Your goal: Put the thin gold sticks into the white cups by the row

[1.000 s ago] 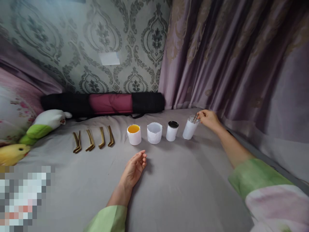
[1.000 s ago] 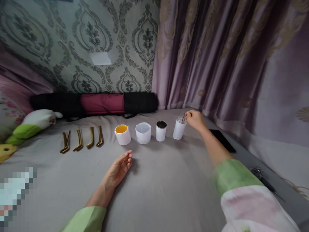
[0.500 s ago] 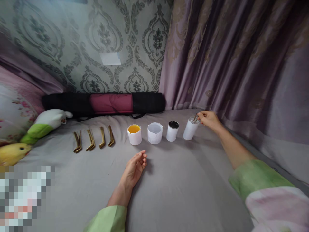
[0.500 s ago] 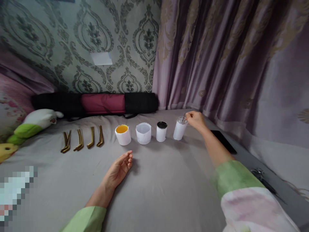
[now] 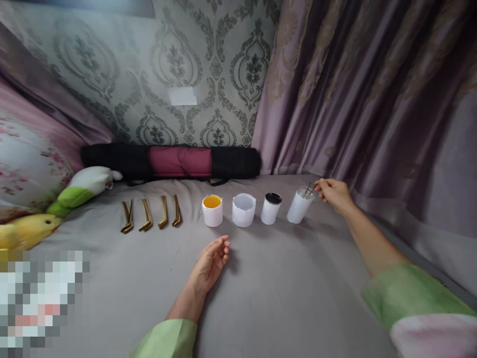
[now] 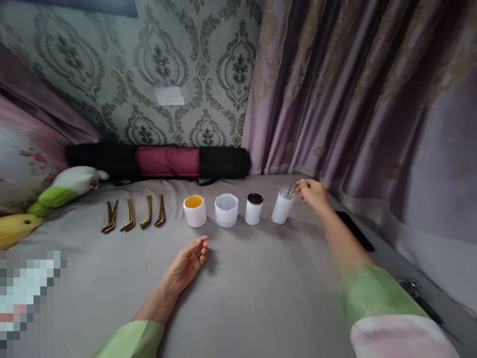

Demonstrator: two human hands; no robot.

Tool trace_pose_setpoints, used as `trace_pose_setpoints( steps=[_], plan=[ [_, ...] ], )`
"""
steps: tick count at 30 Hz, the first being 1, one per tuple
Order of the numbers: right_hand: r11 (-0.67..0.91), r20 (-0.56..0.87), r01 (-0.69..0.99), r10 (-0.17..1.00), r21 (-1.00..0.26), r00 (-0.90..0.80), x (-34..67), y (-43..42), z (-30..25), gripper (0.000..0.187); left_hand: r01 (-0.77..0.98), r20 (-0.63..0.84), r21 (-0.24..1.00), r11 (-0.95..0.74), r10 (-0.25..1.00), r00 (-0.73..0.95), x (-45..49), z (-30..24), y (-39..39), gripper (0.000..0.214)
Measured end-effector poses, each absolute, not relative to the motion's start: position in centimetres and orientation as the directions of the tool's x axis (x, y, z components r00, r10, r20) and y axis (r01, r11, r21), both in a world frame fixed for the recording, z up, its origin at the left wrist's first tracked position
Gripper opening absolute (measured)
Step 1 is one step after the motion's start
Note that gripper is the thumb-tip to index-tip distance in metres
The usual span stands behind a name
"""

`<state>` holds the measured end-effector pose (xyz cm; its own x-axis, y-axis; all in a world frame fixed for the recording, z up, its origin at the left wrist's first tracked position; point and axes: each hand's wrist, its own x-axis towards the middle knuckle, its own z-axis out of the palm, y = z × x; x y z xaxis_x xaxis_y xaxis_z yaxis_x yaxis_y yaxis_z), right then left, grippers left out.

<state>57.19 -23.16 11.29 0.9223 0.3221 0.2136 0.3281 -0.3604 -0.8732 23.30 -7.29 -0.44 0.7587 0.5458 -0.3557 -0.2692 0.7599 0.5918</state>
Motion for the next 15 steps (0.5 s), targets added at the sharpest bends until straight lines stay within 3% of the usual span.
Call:
trace_pose_setpoints(
  steps=[7,15],
  plan=[
    [-0.248,0.247,0.31,0.255,-0.918,0.935,56.3,-23.9,11.2,0.022,-0.276,-0.35,0.598,0.752,0.555,0.755,23.4,-0.4,-7.4,0.014],
    [-0.021,0.129,0.132,0.098,-0.991,0.987,54.8,-25.0,9.4,0.019,-0.305,-0.329,0.575,0.759,0.556,0.763,23.4,-0.6,-7.3,0.014]
  ],
)
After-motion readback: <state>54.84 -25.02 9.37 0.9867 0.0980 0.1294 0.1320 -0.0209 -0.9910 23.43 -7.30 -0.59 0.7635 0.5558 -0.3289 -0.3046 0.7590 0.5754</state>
